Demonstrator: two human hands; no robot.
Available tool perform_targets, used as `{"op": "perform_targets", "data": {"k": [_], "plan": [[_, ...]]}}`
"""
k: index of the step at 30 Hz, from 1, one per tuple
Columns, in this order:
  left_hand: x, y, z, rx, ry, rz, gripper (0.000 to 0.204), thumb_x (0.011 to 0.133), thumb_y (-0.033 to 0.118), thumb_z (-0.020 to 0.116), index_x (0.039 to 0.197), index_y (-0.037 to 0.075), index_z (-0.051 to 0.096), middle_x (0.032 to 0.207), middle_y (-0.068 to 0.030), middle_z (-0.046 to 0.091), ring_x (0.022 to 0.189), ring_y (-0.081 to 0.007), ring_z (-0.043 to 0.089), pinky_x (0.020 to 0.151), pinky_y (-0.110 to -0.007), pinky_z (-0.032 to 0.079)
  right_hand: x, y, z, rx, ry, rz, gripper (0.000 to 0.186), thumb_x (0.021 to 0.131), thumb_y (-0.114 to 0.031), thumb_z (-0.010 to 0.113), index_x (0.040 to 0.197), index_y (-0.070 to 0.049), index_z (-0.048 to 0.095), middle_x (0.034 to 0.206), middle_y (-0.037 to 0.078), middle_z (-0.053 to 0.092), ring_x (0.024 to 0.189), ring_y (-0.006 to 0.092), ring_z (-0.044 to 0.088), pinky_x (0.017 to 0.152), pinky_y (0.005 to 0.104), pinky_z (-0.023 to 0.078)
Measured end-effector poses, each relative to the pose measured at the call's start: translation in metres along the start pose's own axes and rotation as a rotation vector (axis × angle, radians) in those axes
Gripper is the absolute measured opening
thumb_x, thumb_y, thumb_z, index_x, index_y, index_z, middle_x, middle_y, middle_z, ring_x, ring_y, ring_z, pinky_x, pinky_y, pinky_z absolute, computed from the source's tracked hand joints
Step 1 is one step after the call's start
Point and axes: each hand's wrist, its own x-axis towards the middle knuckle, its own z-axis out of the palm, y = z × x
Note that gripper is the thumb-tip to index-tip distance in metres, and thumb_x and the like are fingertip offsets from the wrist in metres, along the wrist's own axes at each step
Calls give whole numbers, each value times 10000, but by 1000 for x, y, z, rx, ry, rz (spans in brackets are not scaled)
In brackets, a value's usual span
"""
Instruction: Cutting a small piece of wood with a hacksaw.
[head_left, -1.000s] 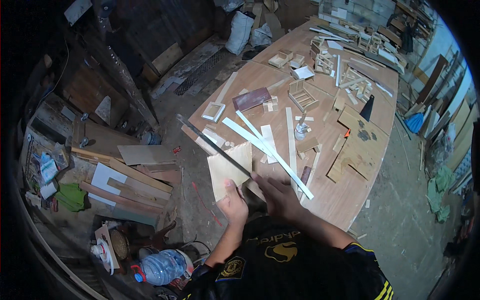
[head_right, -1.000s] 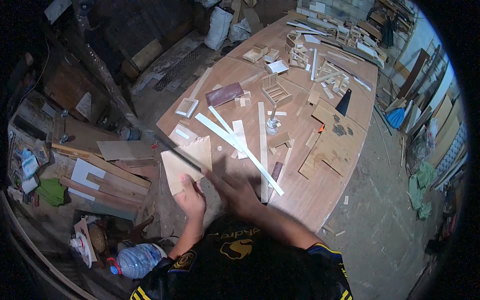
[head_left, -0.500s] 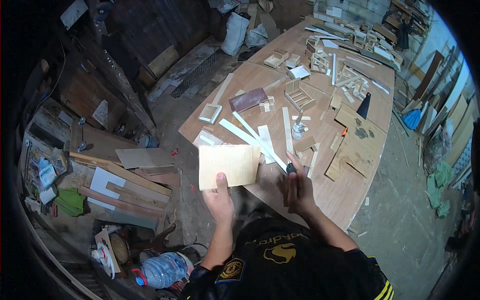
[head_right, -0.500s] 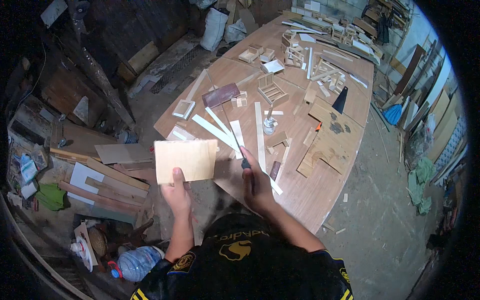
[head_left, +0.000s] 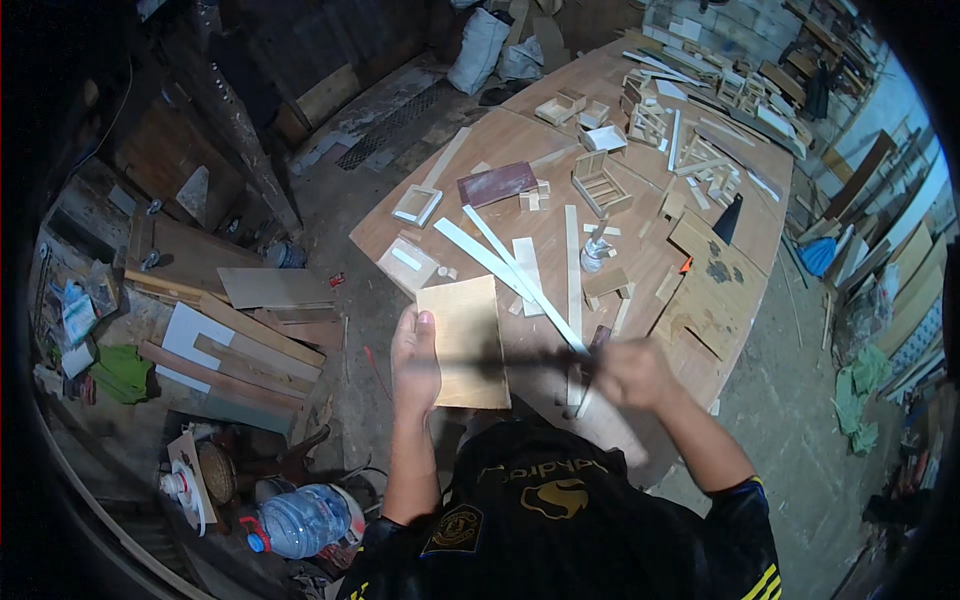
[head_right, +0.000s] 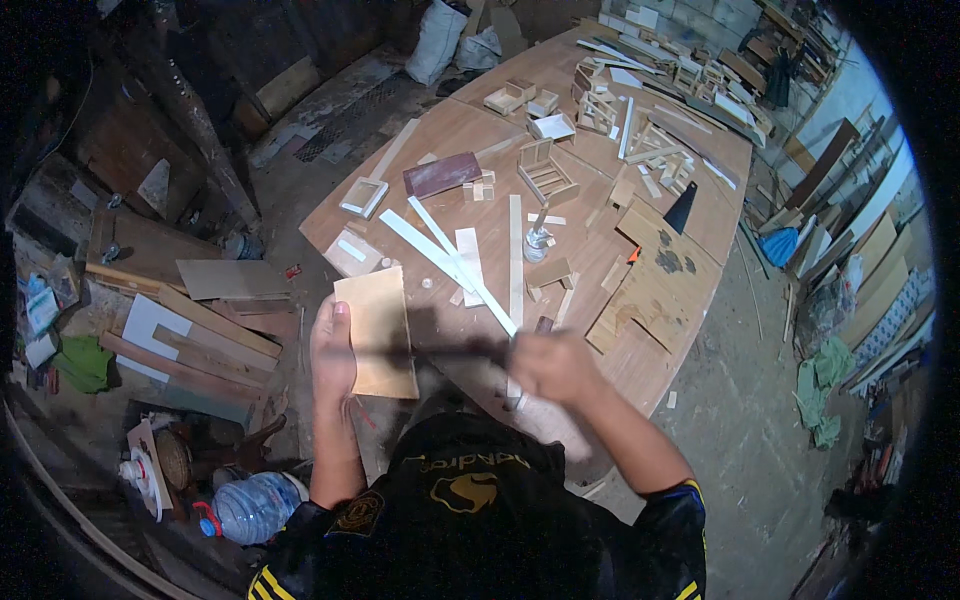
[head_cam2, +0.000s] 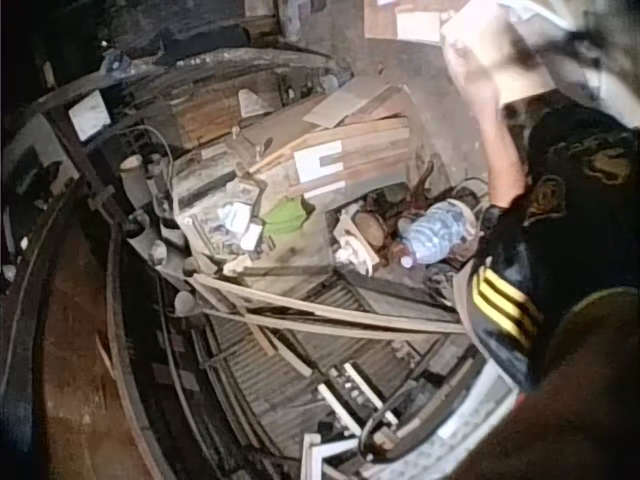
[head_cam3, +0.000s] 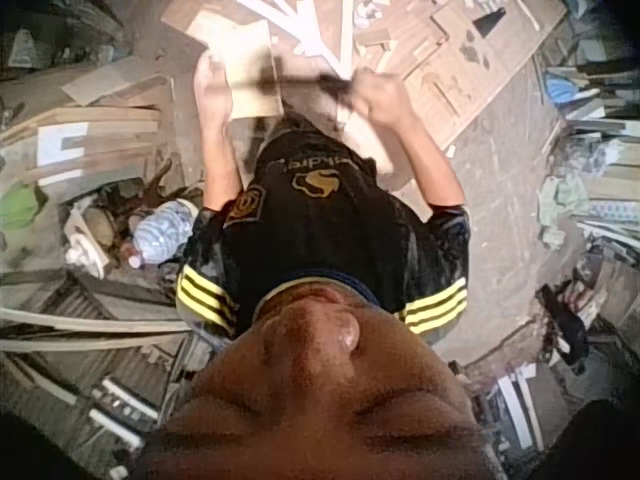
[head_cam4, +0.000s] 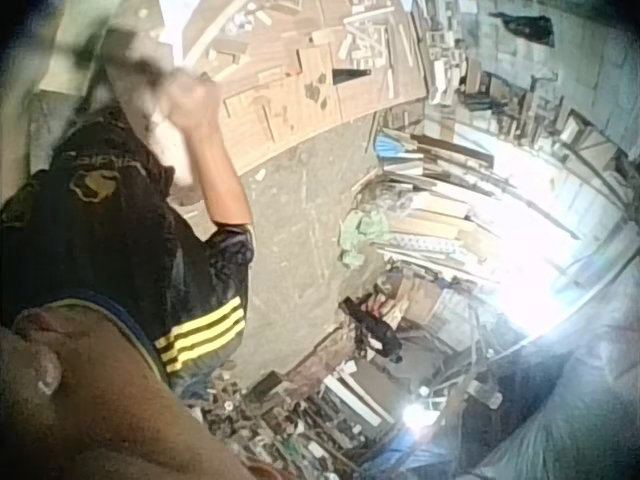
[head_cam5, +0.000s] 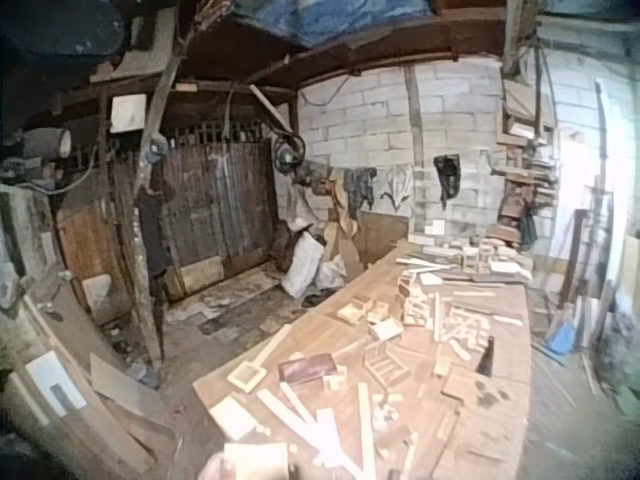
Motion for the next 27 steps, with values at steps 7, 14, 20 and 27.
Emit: {"op": "perform_targets", "data": {"k": [7,14,20,27], "plan": [[4,-2,-4,111,-3,-45,372,1041,274,422,1198,-39,549,1092,-81,629,985,-120,575,887,-272,451,10,-8,-9,-120,42,6,99,788,-178,680,875,-132,695,589,24,455,447,142,490,387,294,390],[5,-5,-12,89,-55,-24,383,1044,251,413,1225,-55,554,1119,-91,638,1005,-125,575,906,-280,449,18,-14,-27,-193,71,158,389,776,-98,655,1150,-192,702,621,29,514,451,143,496,404,296,413],[10,8,-13,252,-13,-16,370,1043,223,405,1210,-60,573,1098,-97,652,995,-125,578,902,-280,448,3,-1,-28,17,251,300,504,778,40,595,1254,-123,620,730,78,606,541,220,577,497,341,484],[20,18,0,322,-73,23,356,1038,224,415,1170,-51,598,1029,-90,662,955,-120,577,877,-280,452,17,-33,-24,105,-188,103,292,893,-302,616,1111,-113,659,813,90,661,561,228,618,490,345,495]]}}
